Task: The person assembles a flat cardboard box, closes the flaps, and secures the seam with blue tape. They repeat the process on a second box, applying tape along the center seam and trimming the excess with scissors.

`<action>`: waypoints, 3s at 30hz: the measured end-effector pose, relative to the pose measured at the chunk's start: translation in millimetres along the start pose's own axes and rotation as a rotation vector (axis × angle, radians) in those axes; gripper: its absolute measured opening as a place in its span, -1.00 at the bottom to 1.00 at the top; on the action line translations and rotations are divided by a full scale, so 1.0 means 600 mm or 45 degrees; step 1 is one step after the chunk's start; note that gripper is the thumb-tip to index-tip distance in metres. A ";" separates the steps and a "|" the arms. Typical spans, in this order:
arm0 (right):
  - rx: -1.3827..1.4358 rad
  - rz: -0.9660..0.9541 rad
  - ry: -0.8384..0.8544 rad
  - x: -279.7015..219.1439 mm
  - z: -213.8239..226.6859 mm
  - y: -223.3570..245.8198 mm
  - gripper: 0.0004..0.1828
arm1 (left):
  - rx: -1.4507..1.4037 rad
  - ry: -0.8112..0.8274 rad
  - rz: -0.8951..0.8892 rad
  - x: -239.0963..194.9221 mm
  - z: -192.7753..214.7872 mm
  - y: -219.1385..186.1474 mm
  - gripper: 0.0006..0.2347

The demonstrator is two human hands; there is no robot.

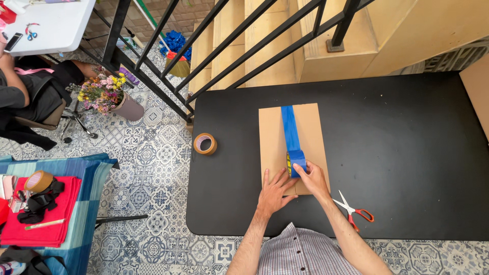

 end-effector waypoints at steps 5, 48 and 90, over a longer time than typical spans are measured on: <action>-0.035 -0.042 -0.042 0.002 -0.006 -0.034 -0.66 | 0.021 0.039 0.018 0.001 -0.003 -0.001 -0.49; 0.327 -0.093 0.072 -0.152 -0.053 -0.042 -0.62 | -0.115 -0.114 -0.143 0.012 0.048 -0.012 -0.49; 0.162 -0.343 0.086 -0.238 -0.027 -0.078 -0.64 | -0.115 -0.089 -0.063 0.039 0.060 -0.005 -0.50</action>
Point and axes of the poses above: each hand's wrist, its own x-axis towards the middle knuckle, its own z-axis out of the back of the hand, y = z × x, the point moved 4 cm from there along x, towards the middle knuckle, and after that the axes turned 12 degrees about -x, right-handed, at the moved point
